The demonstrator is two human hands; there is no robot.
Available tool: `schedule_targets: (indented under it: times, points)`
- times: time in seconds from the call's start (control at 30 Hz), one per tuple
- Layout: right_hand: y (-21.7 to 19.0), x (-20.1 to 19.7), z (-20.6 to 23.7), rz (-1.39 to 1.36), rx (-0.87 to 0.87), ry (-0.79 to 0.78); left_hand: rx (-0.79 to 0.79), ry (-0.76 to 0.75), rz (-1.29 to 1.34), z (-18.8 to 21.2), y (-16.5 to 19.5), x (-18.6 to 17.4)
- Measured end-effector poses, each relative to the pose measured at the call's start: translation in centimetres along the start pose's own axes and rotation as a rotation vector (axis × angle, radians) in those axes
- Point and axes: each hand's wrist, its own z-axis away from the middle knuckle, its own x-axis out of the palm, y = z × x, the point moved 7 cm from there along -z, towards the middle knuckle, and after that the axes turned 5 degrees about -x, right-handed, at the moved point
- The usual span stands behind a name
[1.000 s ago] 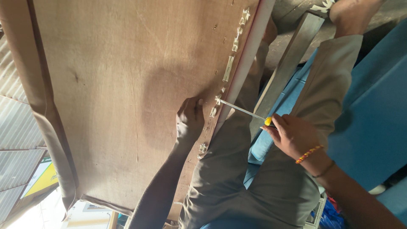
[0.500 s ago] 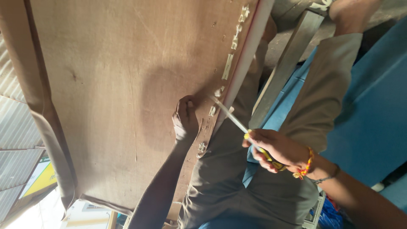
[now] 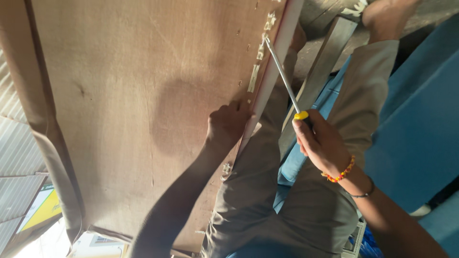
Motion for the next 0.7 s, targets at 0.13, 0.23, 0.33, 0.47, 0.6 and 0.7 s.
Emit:
schedule_targets:
  times: [0.13,0.23,0.33,0.47,0.6,0.7]
  points:
    - [1.2,0.1,-0.6,0.146,-0.01,0.044,0.16,-0.138,0.079,-1.1,-0.5,0.7]
    - [2.0,-0.1,-0.1,0.319,-0.079,0.09,0.191,-0.255,0.107,-1.6,-1.1,1.0]
    - [2.4,0.1,2.4,0.545,-0.259,0.137,0.18,-0.351,0.132,-1.7,-1.1,0.9]
    - [2.8,-0.1,5.8,0.74,-0.469,0.151,0.15,-0.475,0.079,-1.6,-1.2,0.7]
    - [2.6,0.5,8.1,0.831,-0.574,0.073,0.259,-0.399,0.082,-1.6,-0.6,-0.4]
    - [3.3,1.5,8.0,0.901,-0.41,0.001,0.25,-0.425,0.085,-1.8,-0.8,-0.1]
